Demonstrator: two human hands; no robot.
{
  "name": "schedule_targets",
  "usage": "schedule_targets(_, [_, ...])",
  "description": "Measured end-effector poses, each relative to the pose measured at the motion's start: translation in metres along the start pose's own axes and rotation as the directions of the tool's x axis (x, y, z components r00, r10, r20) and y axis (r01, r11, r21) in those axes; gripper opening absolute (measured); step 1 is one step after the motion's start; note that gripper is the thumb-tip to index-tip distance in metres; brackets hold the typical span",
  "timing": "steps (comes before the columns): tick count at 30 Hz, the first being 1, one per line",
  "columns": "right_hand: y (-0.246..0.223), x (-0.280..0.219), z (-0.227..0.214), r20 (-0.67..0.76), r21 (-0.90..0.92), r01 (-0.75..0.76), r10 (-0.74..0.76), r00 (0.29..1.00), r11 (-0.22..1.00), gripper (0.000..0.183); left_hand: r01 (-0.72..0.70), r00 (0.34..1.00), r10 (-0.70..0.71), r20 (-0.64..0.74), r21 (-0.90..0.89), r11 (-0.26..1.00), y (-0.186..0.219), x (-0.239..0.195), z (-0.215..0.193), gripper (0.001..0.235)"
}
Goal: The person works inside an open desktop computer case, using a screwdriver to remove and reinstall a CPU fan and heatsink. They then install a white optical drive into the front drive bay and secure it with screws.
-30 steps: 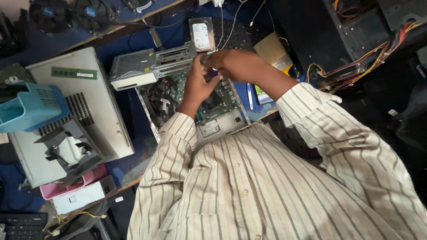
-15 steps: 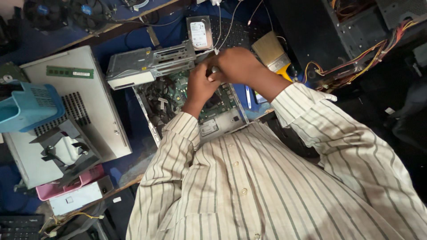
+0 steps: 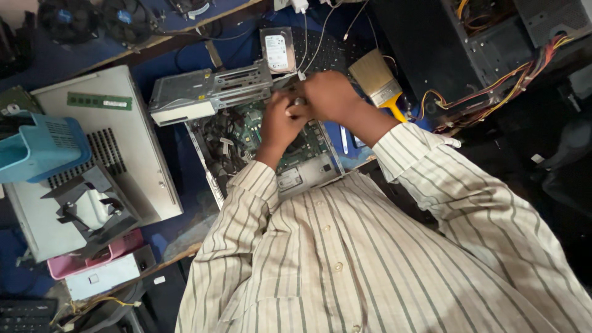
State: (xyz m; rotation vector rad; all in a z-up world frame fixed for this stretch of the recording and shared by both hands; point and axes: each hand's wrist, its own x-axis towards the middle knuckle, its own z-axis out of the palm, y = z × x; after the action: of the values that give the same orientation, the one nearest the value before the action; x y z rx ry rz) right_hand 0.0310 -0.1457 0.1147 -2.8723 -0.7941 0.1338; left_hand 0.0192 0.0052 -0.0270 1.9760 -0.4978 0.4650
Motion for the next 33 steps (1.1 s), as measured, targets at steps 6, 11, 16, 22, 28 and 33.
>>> schedule_targets(6, [-0.006, -0.002, -0.005, -0.058, 0.198, 0.114, -0.105, 0.993, 0.974, 0.037, 0.119, 0.992, -0.114, 0.047, -0.130, 0.984, -0.001, 0.006, -0.009, 0.054])
schedule_targets(11, [-0.006, -0.001, -0.002, -0.044, 0.211, 0.177, -0.172, 0.984, 0.961, 0.050, 0.230, 0.968, -0.190, 0.166, -0.268, 0.935, -0.003, 0.008, -0.017, 0.071])
schedule_targets(16, [-0.009, 0.004, 0.013, -0.004, 0.055, -0.053, 0.053, 0.999, 0.997, 0.036, 0.219, 0.958, -0.181, 0.224, -0.158, 0.963, -0.005, 0.008, -0.017, 0.053])
schedule_targets(22, [-0.011, 0.008, 0.013, -0.036, -0.056, -0.090, 0.088, 0.995, 0.994, 0.040, 0.147, 0.989, -0.146, 0.016, -0.110, 0.983, 0.003, 0.006, -0.012, 0.040])
schedule_targets(28, [-0.003, -0.001, -0.002, -0.101, 0.195, 0.171, -0.153, 0.983, 0.966, 0.040, 0.261, 0.964, -0.220, 0.150, -0.377, 0.889, 0.007, 0.013, -0.011, 0.065])
schedule_targets(33, [0.009, -0.005, 0.007, 0.002, 0.191, 0.066, -0.068, 0.998, 0.979, 0.033, 0.327, 0.932, -0.244, 0.268, -0.334, 0.884, 0.004, 0.009, -0.009, 0.069])
